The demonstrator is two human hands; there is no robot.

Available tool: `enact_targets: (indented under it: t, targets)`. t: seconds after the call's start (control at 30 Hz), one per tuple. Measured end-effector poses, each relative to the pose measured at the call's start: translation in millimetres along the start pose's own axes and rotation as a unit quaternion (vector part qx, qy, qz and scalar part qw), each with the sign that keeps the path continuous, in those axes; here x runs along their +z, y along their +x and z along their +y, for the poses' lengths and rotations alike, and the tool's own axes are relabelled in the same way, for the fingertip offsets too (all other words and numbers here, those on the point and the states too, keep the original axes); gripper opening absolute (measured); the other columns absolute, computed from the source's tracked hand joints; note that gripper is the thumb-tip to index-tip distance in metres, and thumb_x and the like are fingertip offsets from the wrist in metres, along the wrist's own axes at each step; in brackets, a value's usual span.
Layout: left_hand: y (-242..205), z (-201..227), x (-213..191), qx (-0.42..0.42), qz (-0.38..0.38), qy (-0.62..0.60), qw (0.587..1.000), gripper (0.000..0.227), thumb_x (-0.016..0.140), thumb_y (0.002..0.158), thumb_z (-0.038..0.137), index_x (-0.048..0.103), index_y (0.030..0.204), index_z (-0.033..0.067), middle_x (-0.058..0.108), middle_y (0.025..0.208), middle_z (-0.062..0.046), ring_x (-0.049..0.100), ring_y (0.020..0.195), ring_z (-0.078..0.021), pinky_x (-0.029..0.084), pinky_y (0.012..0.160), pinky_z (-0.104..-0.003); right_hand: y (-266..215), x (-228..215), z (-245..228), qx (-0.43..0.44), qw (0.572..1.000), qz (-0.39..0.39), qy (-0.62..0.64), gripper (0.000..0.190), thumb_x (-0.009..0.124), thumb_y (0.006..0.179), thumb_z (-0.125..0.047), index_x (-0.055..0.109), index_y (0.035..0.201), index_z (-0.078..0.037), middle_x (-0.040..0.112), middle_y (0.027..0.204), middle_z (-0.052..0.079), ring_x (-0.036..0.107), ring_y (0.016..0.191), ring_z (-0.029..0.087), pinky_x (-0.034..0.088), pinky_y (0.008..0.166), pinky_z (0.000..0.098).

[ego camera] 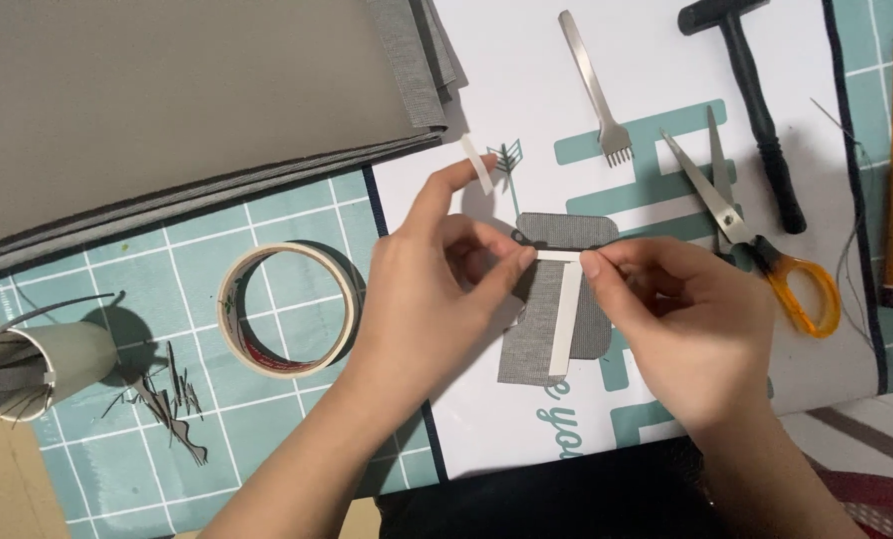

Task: Applying double-sided tape to the edges of a grey leather piece and trimming it with scissors.

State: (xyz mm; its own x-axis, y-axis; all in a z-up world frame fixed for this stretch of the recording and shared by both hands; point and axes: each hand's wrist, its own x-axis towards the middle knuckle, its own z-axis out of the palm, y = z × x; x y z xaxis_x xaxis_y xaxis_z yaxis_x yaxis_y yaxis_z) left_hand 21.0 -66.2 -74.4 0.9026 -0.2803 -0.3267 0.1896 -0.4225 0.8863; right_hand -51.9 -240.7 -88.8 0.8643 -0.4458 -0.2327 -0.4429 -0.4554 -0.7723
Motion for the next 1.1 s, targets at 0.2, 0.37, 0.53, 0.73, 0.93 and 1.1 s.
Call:
enact_targets:
  t: [0.2, 0.37, 0.53, 0.73, 0.93, 1.1]
  targets:
    - [2.3, -1.4, 5.4, 0.009, 0.008, 0.056, 0.998, 0.056, 0.076, 0.085, 0.015, 0.050, 0.135, 0.0190, 0.069, 0.070, 0.010, 0.049, 0.053, -0.0103, 0.048, 0.059, -0.028, 5.6, 1.8, 4.7, 0.026, 0.998, -0.017, -0.050, 0.014, 0.083, 0.093, -0.018, 0.076, 0.085, -0.010, 0.068, 0.069, -0.006, 0.051, 0.062, 0.002, 0.043, 0.059, 0.0181]
    - [4.2, -3.0, 6.0, 0.010, 0.007, 0.078, 0.997, 0.056, 0.074, 0.086, 0.017, 0.048, 0.136, 0.0190, 0.069, 0.070, 0.010, 0.052, 0.052, -0.0109, 0.050, 0.060, -0.028, 5.1, 1.8, 7.7, -0.013, 0.997, -0.016, -0.076, 0.014, 0.084, 0.092, -0.016, 0.075, 0.087, -0.007, 0.070, 0.069, -0.001, 0.058, 0.060, 0.004, 0.048, 0.058, 0.0188]
    - [5.7, -5.0, 7.7, 0.004, 0.003, 0.089, 0.996, 0.062, 0.078, 0.085, 0.020, 0.046, 0.137, 0.0198, 0.072, 0.074, 0.010, 0.058, 0.055, -0.0114, 0.052, 0.063, -0.028, 5.7, 1.0, 12.1, -0.169, 0.975, 0.007, -0.142, 0.019, 0.085, 0.094, -0.013, 0.070, 0.087, -0.004, 0.051, 0.057, -0.004, 0.048, 0.053, 0.006, 0.044, 0.054, 0.0236]
    - [3.9, -9.3, 11.2, 0.010, 0.018, 0.093, 0.995, 0.060, 0.079, 0.086, 0.022, 0.047, 0.137, 0.0191, 0.072, 0.078, 0.011, 0.058, 0.054, -0.0109, 0.053, 0.061, -0.029, 4.9, 4.4, 7.0, -0.108, 0.985, 0.009, -0.131, 0.024, 0.085, 0.090, -0.012, 0.070, 0.074, -0.002, 0.067, 0.067, -0.001, 0.059, 0.060, 0.007, 0.043, 0.052, 0.0231]
    - [4.6, -11.6, 13.9, 0.004, 0.029, 0.100, 0.995, 0.057, 0.079, 0.086, 0.024, 0.050, 0.135, 0.0190, 0.074, 0.079, 0.011, 0.067, 0.061, -0.0109, 0.056, 0.065, -0.028, 4.9, 6.5, 10.9, -0.097, 0.982, 0.017, -0.162, 0.013, 0.087, 0.088, -0.014, 0.078, 0.089, -0.005, 0.065, 0.062, -0.003, 0.057, 0.058, 0.005, 0.046, 0.055, 0.0220]
    - [8.2, -5.6, 11.1, -0.024, 0.014, 0.110, 0.994, 0.057, 0.078, 0.085, 0.026, 0.051, 0.135, 0.0212, 0.076, 0.077, 0.012, 0.073, 0.061, -0.0121, 0.057, 0.066, -0.030, 4.4, 6.3, 5.1, -0.051, 0.986, 0.008, -0.155, 0.011, 0.087, 0.087, -0.017, 0.079, 0.086, -0.009, 0.059, 0.056, -0.006, 0.053, 0.057, 0.004, 0.044, 0.054, 0.0200]
